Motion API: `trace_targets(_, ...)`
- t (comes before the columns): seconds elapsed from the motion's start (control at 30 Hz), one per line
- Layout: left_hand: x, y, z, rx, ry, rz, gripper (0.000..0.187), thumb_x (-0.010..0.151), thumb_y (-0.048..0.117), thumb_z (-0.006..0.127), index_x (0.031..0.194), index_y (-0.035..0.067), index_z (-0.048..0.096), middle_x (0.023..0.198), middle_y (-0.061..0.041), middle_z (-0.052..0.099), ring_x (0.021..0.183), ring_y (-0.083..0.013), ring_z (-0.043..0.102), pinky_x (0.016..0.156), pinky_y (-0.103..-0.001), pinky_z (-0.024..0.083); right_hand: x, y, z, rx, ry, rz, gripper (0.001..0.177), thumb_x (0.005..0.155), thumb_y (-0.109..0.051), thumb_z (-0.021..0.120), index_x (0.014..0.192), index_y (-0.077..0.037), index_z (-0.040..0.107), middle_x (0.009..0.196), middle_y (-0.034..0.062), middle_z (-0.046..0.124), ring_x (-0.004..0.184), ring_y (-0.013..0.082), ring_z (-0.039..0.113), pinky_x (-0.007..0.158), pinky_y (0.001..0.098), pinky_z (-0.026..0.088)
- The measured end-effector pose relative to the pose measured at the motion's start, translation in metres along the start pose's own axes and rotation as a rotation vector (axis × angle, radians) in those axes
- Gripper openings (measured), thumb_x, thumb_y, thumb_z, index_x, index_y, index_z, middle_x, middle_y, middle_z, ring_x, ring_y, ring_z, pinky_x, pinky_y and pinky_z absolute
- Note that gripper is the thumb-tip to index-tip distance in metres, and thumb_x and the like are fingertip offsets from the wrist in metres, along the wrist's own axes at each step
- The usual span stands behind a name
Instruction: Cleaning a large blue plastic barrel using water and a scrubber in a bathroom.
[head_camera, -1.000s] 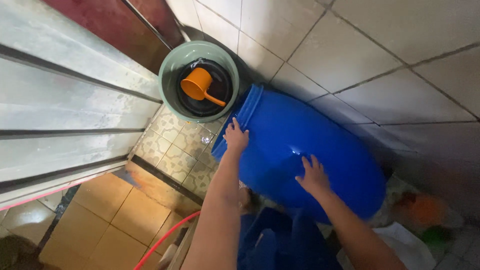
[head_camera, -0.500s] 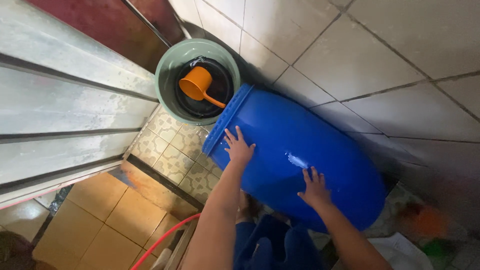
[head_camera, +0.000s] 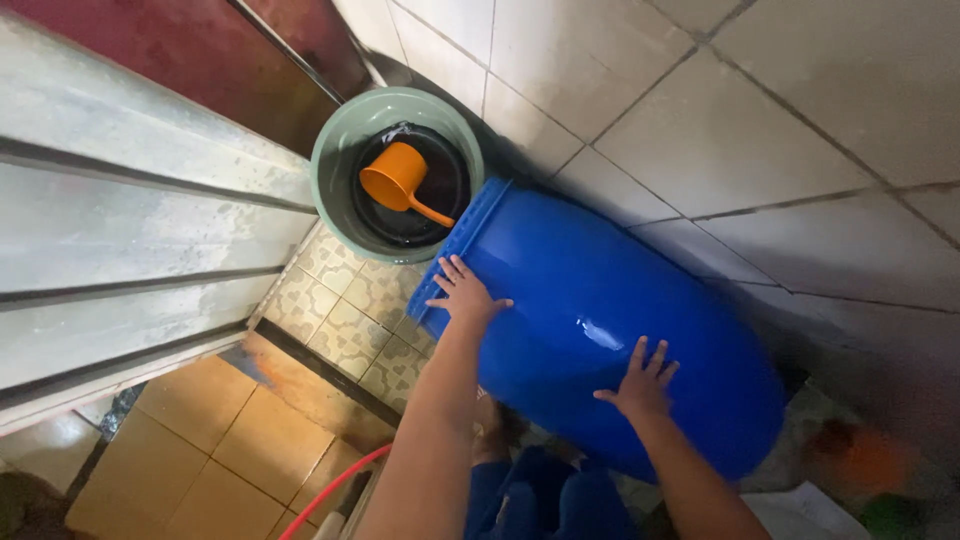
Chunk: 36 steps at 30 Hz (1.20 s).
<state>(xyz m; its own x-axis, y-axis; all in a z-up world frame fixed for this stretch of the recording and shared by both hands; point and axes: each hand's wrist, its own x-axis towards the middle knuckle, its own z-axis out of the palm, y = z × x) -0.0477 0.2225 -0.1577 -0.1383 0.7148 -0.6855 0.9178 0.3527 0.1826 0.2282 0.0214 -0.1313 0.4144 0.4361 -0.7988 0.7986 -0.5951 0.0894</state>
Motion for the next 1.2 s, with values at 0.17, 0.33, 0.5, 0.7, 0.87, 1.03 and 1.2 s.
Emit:
trace_targets(0.17, -0.02, 0.015, -0.032, 0.031, -0.088, -0.052, 0.156, 0.062, 0.061, 0.094, 0.162, 0.007, -0.013, 0.17, -0.017, -0.023, 0.156, -0.05, -0.001, 0.115, -0.077, 0.024, 0.013, 0.008, 0.016, -0.048, 0.101, -0.032, 0.158, 0.061, -0.064, 0.091, 0.159, -0.022, -0.026, 0.167, 0.0202, -0.029, 0.151, 0.0598, -0.01, 0.108, 0.0754, 0.037)
trace_targets(0.33, 0.008, 0.006, -0.009, -0.006, -0.06, -0.001, 0.162, 0.058, 0.059, 0.097, 0.163, 0.004, -0.014, 0.168, -0.022, -0.026, 0.154, -0.0564, 0.001, 0.116, -0.068, 0.03, -0.004, -0.01, -0.005, -0.005, 0.058, 0.032, 0.152, 0.067, -0.055, 0.091, 0.161, -0.026, -0.024, 0.17, 0.016, -0.029, 0.155, 0.0557, -0.012, 0.105, 0.0777, 0.04)
trace_targets(0.5, 0.02, 0.008, -0.005, 0.023, -0.1, -0.063, 0.165, 0.056, 0.059, 0.098, 0.162, 0.006, -0.015, 0.167, -0.023, -0.027, 0.153, -0.0587, 0.003, 0.118, -0.064, 0.028, -0.009, -0.01, -0.006, 0.022, 0.062, 0.007, 0.154, 0.066, -0.05, 0.095, 0.161, -0.024, -0.024, 0.169, 0.0191, -0.029, 0.152, 0.0576, -0.014, 0.103, 0.0804, 0.037)
trace_targets(0.7, 0.02, 0.003, -0.001, 0.052, -0.045, -0.041, 0.166, 0.054, 0.06, 0.099, 0.162, 0.004, -0.014, 0.167, -0.027, -0.025, 0.151, -0.0621, 0.009, 0.121, -0.065, 0.024, -0.013, -0.011, -0.011, 0.033, 0.064, -0.019, 0.154, 0.064, -0.048, 0.096, 0.16, -0.024, -0.022, 0.169, 0.018, -0.027, 0.153, 0.0561, -0.011, 0.107, 0.0778, 0.037)
trace_targets(0.87, 0.023, 0.006, -0.008, 0.034, -0.076, -0.048, 0.168, 0.053, 0.057, 0.101, 0.163, 0.005, -0.015, 0.167, -0.026, -0.026, 0.152, -0.0606, 0.009, 0.121, -0.064, 0.025, -0.024, -0.015, -0.024, 0.05, 0.031, -0.006, 0.15, 0.067, -0.046, 0.095, 0.162, -0.024, -0.019, 0.169, 0.0179, -0.027, 0.153, 0.0556, -0.012, 0.106, 0.0783, 0.036)
trace_targets(1.03, 0.024, 0.009, -0.012, 0.047, -0.131, -0.083, 0.169, 0.054, 0.057, 0.1, 0.162, 0.005, -0.018, 0.167, -0.026, -0.03, 0.152, -0.0596, 0.008, 0.121, -0.063, 0.026, -0.021, -0.015, -0.021, 0.053, 0.027, 0.005, 0.149, 0.067, -0.047, 0.095, 0.161, -0.026, -0.018, 0.169, 0.0184, -0.027, 0.154, 0.0546, -0.013, 0.107, 0.0789, 0.035)
trace_targets(1.2, 0.02, 0.012, -0.02, 0.065, -0.128, -0.071, 0.169, 0.054, 0.06, 0.099, 0.163, 0.007, -0.019, 0.166, -0.025, -0.031, 0.152, -0.0599, 0.008, 0.121, -0.061, 0.026, -0.02, -0.021, -0.024, 0.053, 0.004, 0.057, 0.153, 0.065, -0.044, 0.097, 0.162, -0.028, -0.02, 0.17, 0.0155, -0.029, 0.155, 0.0529, -0.012, 0.108, 0.0787, 0.035)
